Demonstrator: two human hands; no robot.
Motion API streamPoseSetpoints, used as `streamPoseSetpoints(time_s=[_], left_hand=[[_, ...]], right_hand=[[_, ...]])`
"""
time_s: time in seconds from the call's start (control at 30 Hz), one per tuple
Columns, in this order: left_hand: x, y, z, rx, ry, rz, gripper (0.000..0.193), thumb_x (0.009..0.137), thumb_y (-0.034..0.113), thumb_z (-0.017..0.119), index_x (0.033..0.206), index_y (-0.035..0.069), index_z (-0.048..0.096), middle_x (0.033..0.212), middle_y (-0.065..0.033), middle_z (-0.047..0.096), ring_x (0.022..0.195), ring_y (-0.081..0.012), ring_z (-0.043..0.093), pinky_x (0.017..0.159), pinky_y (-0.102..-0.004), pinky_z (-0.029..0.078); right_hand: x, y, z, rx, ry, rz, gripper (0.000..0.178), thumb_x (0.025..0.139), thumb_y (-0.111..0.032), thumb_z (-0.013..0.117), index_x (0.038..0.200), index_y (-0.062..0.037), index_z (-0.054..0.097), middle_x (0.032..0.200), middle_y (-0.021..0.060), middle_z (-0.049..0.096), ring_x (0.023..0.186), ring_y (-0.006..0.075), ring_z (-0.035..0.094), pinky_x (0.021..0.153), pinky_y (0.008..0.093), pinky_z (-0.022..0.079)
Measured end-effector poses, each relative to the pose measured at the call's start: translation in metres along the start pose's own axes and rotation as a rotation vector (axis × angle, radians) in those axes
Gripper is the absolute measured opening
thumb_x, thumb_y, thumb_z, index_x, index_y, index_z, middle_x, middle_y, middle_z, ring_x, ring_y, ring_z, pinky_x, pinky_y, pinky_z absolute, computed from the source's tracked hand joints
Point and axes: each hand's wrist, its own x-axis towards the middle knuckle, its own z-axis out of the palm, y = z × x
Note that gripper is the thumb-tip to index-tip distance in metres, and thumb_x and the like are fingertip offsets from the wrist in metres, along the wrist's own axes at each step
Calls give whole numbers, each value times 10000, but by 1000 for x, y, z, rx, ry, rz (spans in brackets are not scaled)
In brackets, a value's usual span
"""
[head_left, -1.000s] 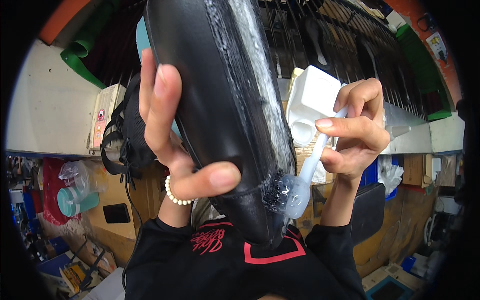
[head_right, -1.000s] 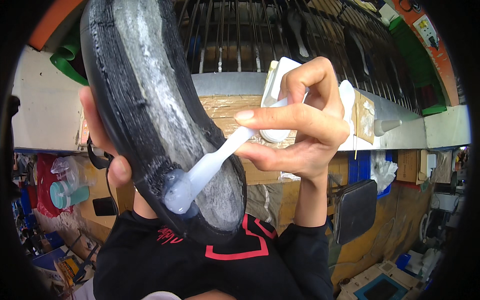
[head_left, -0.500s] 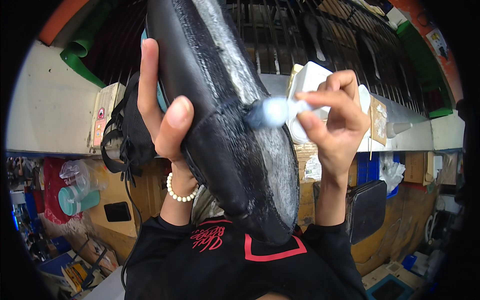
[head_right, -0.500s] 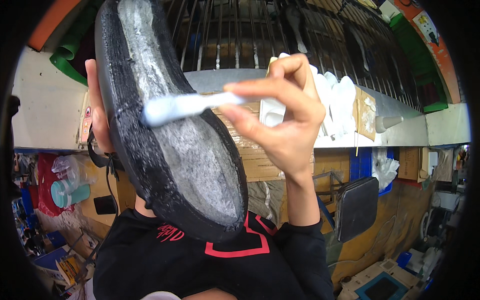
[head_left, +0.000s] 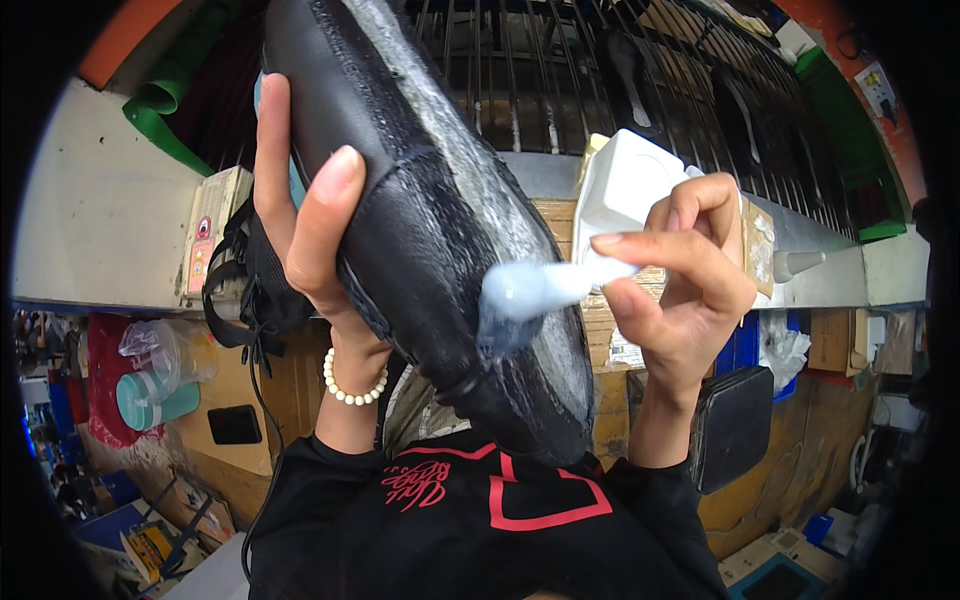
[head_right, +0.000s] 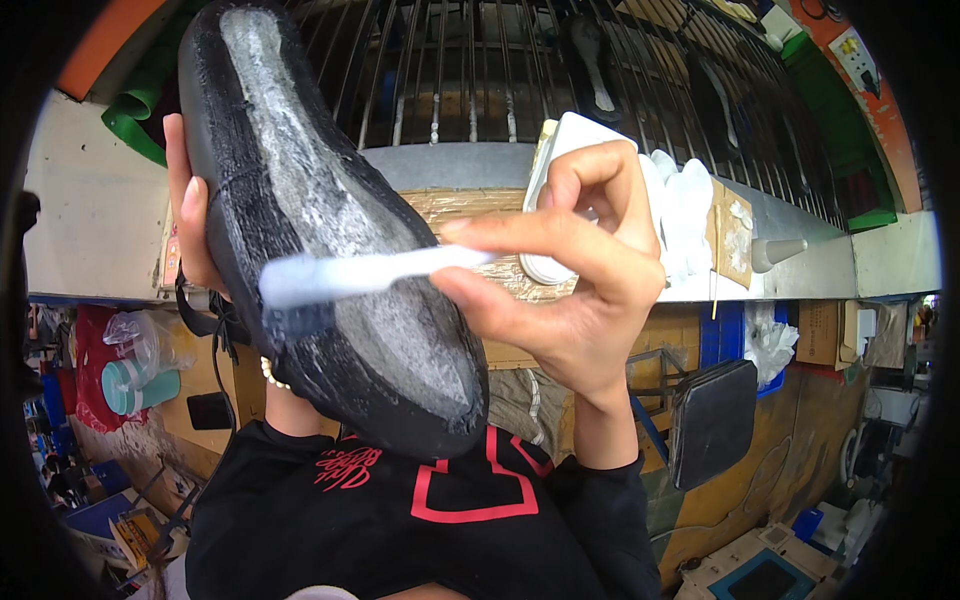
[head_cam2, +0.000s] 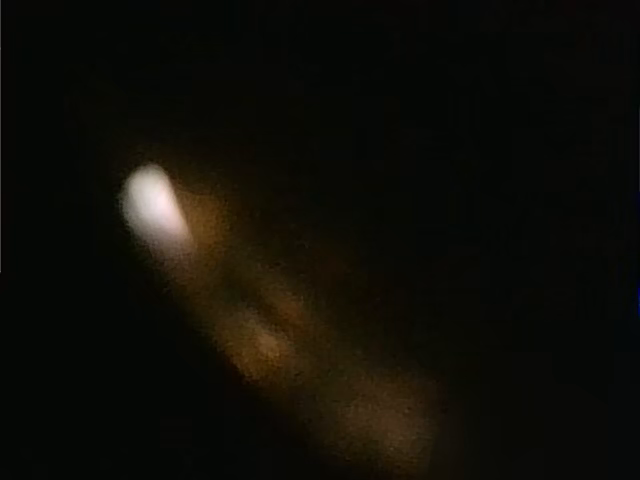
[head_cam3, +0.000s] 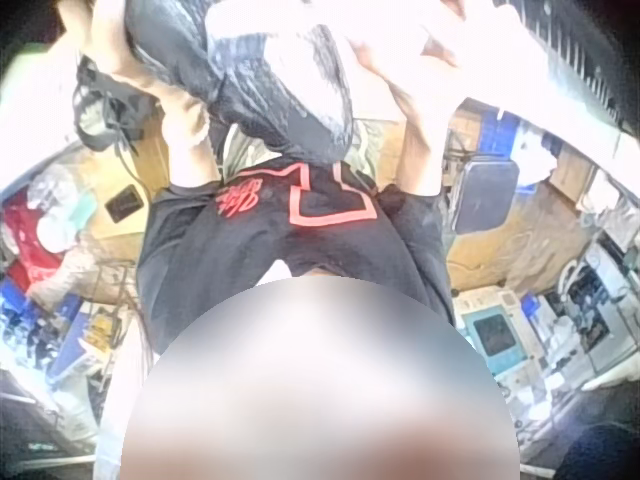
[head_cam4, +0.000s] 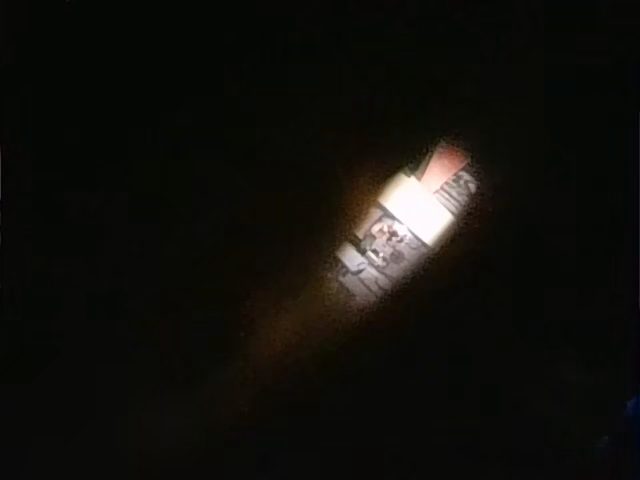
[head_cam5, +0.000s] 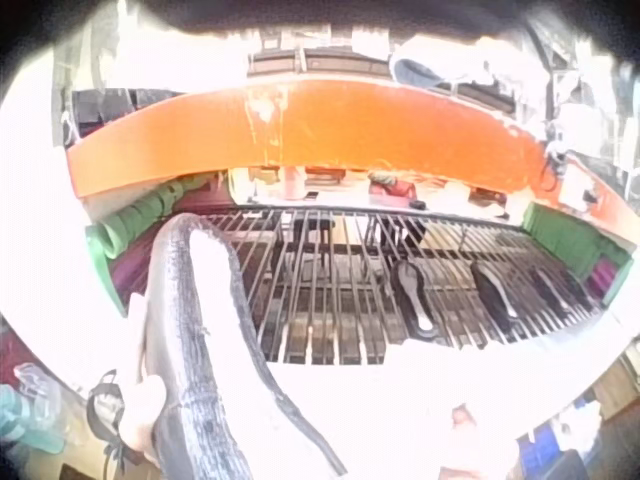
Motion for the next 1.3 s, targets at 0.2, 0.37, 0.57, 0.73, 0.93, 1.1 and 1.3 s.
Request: streamPoseSetpoints(time_s=[0.2,0.37,0.57,0.73,0.93,1.1,1.3], left_hand=[[3,-2,-2,72,-57,43,591,864,236,787,1351,135,468,1492,-342,386,1347,-437,487,1043,-463,508],[3,-5,-6,71,-74,51,615,848,248,794,1360,122,479,1481,-325,427,1359,-437,479,1067,-473,475],[9,-9,-15,119,-178,45,750,843,320,784,1444,90,399,1477,-252,467,1399,-416,437,1119,-478,398],[9,-1,-13,204,-170,-16,817,828,395,786,1467,77,388,1479,-223,479,1427,-407,406,1174,-507,321],[1,10,-8,102,-215,-143,810,757,283,847,1429,70,448,1437,-204,532,1405,-393,447,1146,-476,378],[2,2,-9,2,-225,-163,790,729,189,853,1415,55,483,1430,-203,545,1397,-383,464,1141,-455,392],[2,6,-12,44,-255,-133,843,710,142,850,1448,30,458,1453,-206,521,1400,-357,461,1153,-444,381]], right_hand=[[10,12,0,48,17,-97,388,674,-382,885,889,-70,799,982,41,419,800,142,470,732,285,381],[4,17,-9,167,-45,-122,406,502,-202,942,888,-132,836,921,7,401,796,137,445,655,242,344],[-8,23,-13,218,-52,-157,435,464,-223,944,877,-140,838,900,9,397,781,145,448,641,249,346],[-11,20,-16,243,-62,-120,401,495,-218,936,876,-137,838,899,8,400,782,139,461,638,244,347],[5,15,-16,-12,-52,-6,380,698,-390,876,893,-71,803,960,36,419,822,161,472,710,272,377],[11,22,-17,80,-81,-181,384,616,-362,909,887,-106,818,927,19,412,810,152,463,693,273,361],[4,27,-18,164,-75,-201,446,478,-225,950,896,-121,837,884,4,394,780,146,435,640,255,317]])
